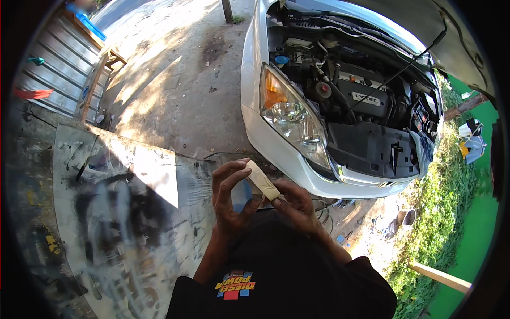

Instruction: Masking a car bumper with tape and painting it with a spray gun.

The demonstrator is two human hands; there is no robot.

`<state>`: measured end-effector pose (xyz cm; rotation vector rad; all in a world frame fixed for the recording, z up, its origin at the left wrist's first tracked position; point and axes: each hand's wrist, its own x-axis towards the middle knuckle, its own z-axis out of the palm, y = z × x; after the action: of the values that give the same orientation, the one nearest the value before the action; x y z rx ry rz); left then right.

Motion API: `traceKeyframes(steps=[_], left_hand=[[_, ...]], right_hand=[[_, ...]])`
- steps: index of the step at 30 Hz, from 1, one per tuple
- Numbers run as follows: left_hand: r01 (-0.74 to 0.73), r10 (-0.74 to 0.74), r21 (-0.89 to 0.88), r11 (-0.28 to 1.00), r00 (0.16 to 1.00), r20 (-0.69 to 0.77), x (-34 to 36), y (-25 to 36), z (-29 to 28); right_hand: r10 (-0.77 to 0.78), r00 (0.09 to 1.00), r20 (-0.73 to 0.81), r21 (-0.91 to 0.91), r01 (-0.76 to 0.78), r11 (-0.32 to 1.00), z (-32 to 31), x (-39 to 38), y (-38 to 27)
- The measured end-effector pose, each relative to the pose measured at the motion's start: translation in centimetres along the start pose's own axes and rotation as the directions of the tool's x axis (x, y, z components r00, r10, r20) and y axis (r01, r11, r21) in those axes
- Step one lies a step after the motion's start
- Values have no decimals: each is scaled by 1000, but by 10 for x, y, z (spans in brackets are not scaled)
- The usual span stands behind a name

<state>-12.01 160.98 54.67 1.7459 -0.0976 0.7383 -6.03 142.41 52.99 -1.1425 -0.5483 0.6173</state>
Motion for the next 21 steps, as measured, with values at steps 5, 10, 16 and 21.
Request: traceKeyframes(steps=[5,10,16,21], left_hand=[[55,-87,165,985,978,191,41,-9,-30],[32,-83,113,993,876,475,88,-35,-51],[506,-309,-74,859,629,713,120,-87,-69],[756,-361,-29,654,346,866,159,-117,-64]], right_hand=[[-28,991,-128,-26,25,999,5,21,-14],[5,963,-270,-52,-20,998,8,49,-12],[156,874,-460,-12,-182,983,19,83,9],[142,693,-707,39,-163,986,45,97,16]])
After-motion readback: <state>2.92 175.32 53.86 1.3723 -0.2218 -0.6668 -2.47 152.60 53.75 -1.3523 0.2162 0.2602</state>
